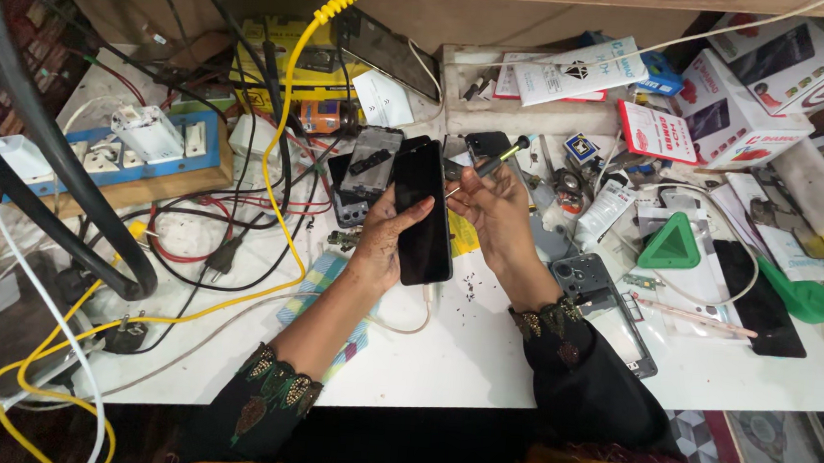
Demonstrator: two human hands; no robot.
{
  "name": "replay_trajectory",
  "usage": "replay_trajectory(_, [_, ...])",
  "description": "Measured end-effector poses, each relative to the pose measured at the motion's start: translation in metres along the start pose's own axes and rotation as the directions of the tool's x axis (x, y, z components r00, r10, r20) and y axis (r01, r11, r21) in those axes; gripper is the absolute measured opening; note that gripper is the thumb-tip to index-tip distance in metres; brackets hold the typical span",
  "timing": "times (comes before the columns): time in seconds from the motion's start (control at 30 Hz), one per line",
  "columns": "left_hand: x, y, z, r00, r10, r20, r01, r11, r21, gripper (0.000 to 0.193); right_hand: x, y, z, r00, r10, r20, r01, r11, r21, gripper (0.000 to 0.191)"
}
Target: The person reassembles a disassembled smartphone on a cluttered workbench. They use a screwdriver to secure internal components, connect a charging cable, and verify the device powers on and charges.
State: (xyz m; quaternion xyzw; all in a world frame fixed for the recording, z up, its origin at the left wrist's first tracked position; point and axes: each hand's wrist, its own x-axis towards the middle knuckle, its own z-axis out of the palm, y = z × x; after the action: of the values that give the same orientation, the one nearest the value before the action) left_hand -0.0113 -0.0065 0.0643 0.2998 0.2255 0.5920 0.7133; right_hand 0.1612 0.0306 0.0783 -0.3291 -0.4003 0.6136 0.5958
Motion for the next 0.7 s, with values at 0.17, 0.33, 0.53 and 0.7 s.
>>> replay_trajectory(0.17, [-0.0002, -0.001, -0.0005, 1.0, 0.002, -0.009, -0.002, 1.0, -0.002, 0.039, 0.0008, 0.0012, -0.0021, 1.0, -0.012, 0.019, 0.012, 1.0, 0.016, 0.013])
replay_trajectory(0.33, [0.0014, 0.0001, 0.0001, 1.0, 0.01, -0.007, -0.01, 1.0, 0.013, 0.04, 0.002, -0.0005, -0.0005, 1.0, -0.01, 0.008, 0.01, 1.0, 0.002, 0.014])
replay_trajectory(0.53, [0.0023, 0.0014, 0.0006, 0.999, -0.023, -0.037, 0.024, 0.999, 0.022, 0.04, 0.0024, -0.0015, 0.0001, 1.0, -0.006, -0.001, 0.006, 1.0, -0.019, 0.017])
replay_trajectory(0.7, [0.0027, -0.0002, -0.0004, 1.0, -0.004, -0.01, 0.004, 1.0, 0.015, 0.039, 0.0035, 0.0016, -0.0023, 1.0, -0.012, 0.015, 0.012, 1.0, 0.012, 0.017])
